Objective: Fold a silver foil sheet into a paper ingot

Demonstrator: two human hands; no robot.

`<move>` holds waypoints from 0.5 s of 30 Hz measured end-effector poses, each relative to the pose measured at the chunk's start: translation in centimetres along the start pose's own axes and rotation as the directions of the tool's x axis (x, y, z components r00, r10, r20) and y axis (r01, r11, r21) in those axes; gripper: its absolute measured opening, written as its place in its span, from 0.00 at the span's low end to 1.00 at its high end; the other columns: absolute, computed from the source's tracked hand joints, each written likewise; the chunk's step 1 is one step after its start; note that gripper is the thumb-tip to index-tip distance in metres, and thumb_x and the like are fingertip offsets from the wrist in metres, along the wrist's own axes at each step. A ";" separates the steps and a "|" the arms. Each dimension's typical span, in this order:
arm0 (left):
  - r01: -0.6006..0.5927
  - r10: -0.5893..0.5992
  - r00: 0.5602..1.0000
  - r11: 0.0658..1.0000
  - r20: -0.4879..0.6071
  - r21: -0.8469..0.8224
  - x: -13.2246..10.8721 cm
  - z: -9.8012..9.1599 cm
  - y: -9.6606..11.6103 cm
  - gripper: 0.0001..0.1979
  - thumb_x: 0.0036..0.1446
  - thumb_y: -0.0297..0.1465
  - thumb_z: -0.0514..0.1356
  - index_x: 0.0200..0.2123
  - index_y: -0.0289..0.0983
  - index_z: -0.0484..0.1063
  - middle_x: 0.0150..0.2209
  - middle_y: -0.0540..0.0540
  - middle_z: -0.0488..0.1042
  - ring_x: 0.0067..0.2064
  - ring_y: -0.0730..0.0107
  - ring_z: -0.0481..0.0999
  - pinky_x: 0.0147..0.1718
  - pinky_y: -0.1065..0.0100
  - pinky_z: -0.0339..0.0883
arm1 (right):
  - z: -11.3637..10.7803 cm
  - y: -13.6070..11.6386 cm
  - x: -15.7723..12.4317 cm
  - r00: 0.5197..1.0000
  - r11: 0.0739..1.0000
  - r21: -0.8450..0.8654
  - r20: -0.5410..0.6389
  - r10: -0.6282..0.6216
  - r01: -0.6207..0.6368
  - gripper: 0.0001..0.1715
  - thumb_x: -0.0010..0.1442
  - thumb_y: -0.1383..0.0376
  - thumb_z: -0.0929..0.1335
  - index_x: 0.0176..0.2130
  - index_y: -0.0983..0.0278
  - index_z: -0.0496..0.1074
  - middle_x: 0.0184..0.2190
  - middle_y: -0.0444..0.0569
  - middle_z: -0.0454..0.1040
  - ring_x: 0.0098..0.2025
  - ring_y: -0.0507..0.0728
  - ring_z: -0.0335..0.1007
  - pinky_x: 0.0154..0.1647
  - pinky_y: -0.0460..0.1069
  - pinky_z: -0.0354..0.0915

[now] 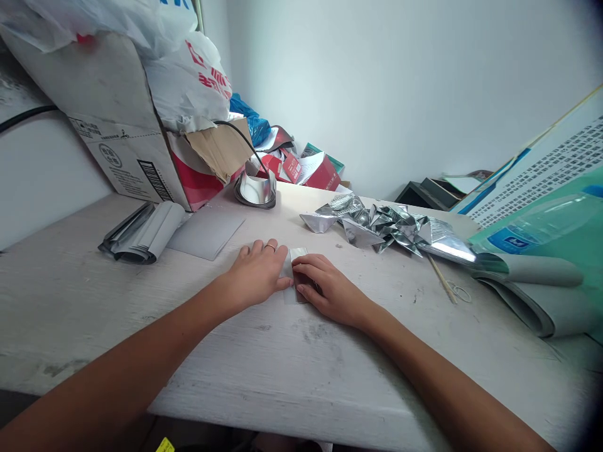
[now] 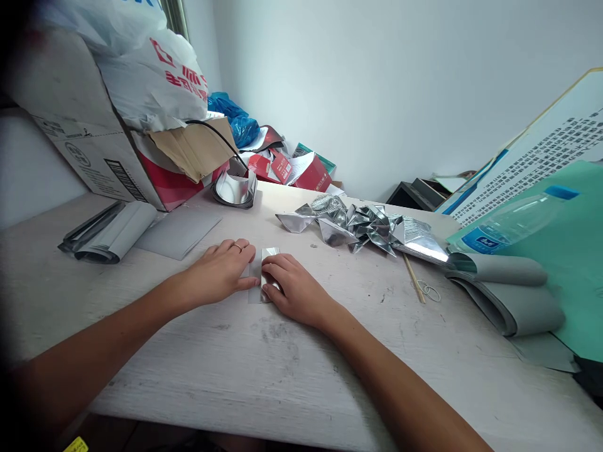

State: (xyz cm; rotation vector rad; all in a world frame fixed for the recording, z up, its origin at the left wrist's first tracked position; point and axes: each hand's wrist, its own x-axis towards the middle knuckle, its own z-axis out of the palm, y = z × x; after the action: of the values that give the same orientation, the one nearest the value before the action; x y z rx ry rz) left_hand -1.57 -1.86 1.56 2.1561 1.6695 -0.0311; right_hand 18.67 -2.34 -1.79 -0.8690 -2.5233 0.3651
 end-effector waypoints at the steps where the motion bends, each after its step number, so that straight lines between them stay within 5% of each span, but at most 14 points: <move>1: -0.001 0.001 1.000 1.000 0.000 0.000 0.0 0.0 0.0 0.25 0.55 0.50 0.48 0.51 0.44 0.62 0.60 0.48 0.60 0.65 0.65 0.57 0.69 0.47 0.57 | 0.0 0.0 0.0 1.000 1.000 0.001 0.001 0.000 0.000 0.13 0.68 0.68 0.63 0.51 0.66 0.69 0.52 0.55 0.71 0.57 0.59 0.63 0.58 0.58 0.65; 15: -0.012 0.012 1.000 1.000 -0.004 0.011 0.0 0.1 0.0 0.26 0.55 0.51 0.47 0.52 0.45 0.62 0.60 0.48 0.59 0.65 0.64 0.58 0.68 0.47 0.58 | 0.0 -0.1 0.1 0.999 1.000 -0.007 0.020 -0.027 0.027 0.14 0.68 0.66 0.64 0.53 0.66 0.68 0.54 0.56 0.70 0.59 0.61 0.62 0.59 0.60 0.66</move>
State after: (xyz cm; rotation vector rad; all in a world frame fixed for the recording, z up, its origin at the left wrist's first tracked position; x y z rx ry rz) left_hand -1.53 -1.88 1.50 2.1760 1.6624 -0.0326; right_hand 18.58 -2.40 -1.72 -0.8366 -2.5534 0.3579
